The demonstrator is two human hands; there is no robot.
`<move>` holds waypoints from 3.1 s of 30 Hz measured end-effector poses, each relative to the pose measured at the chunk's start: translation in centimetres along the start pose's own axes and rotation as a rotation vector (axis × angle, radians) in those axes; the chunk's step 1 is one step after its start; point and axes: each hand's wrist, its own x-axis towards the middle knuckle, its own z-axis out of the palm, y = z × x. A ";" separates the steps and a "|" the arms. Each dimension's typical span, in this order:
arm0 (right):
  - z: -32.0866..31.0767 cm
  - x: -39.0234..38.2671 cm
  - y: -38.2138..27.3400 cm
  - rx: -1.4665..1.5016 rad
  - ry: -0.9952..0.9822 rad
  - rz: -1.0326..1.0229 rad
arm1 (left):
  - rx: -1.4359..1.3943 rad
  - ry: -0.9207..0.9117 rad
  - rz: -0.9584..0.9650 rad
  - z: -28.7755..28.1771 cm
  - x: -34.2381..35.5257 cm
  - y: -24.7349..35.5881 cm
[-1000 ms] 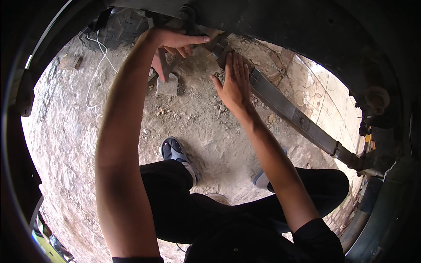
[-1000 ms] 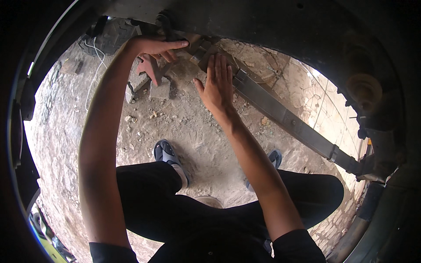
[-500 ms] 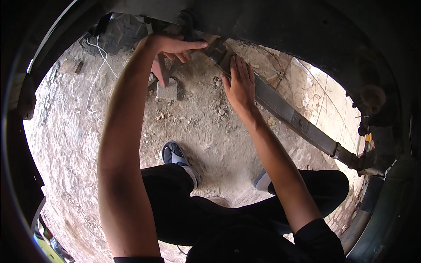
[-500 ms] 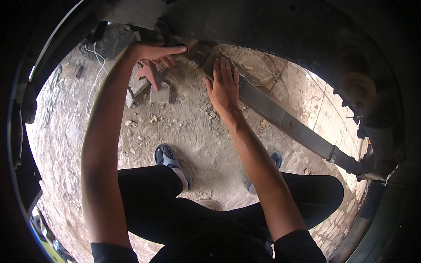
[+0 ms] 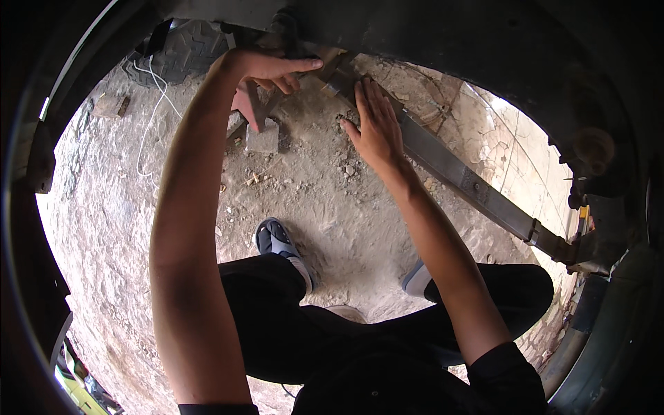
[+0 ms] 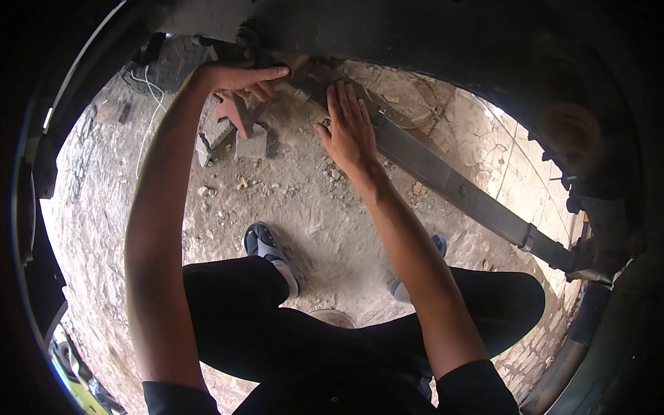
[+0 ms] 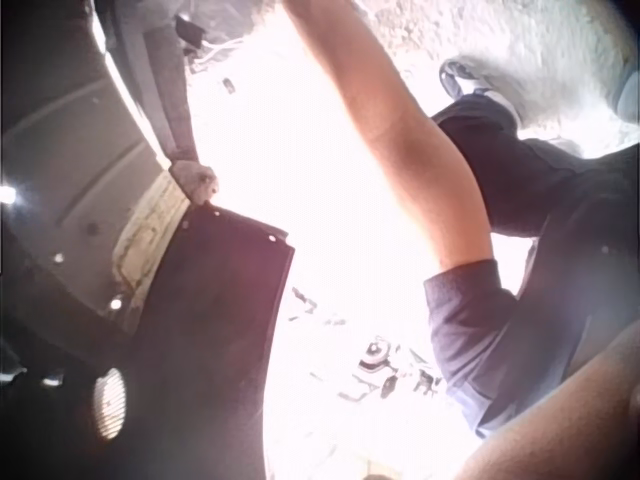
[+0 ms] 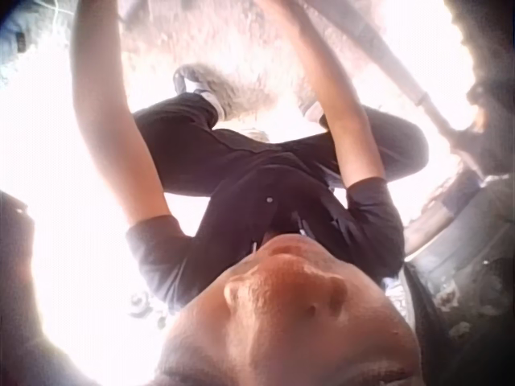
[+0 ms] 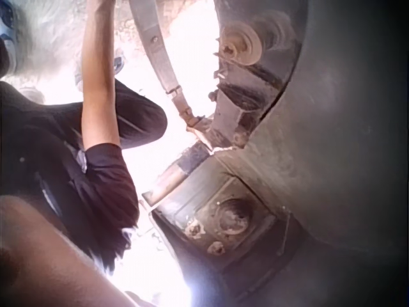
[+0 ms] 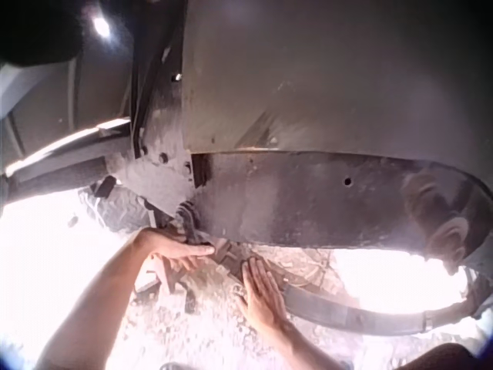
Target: The person crouches under a vehicle and repeatedly rubs a metal undercarriage beam with a small red abrasive block. The person moves along the beam, applying the block to different sections to remove surface material.
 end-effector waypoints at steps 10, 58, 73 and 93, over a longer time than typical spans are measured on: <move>1.5 -1.1 0.5 0.063 0.154 0.002 | -0.005 0.006 -0.036 -0.3 -0.2 0.6; 0.3 0.7 -1.5 -0.072 0.032 0.151 | 0.048 -0.020 -0.072 -0.7 -0.2 0.6; -0.5 1.4 -2.2 0.132 -0.052 0.205 | 0.032 0.041 -0.062 -0.2 -0.8 0.9; -5.4 -2.2 0.5 0.420 -0.188 0.467 | 0.055 0.047 -0.065 0.1 0.6 -0.7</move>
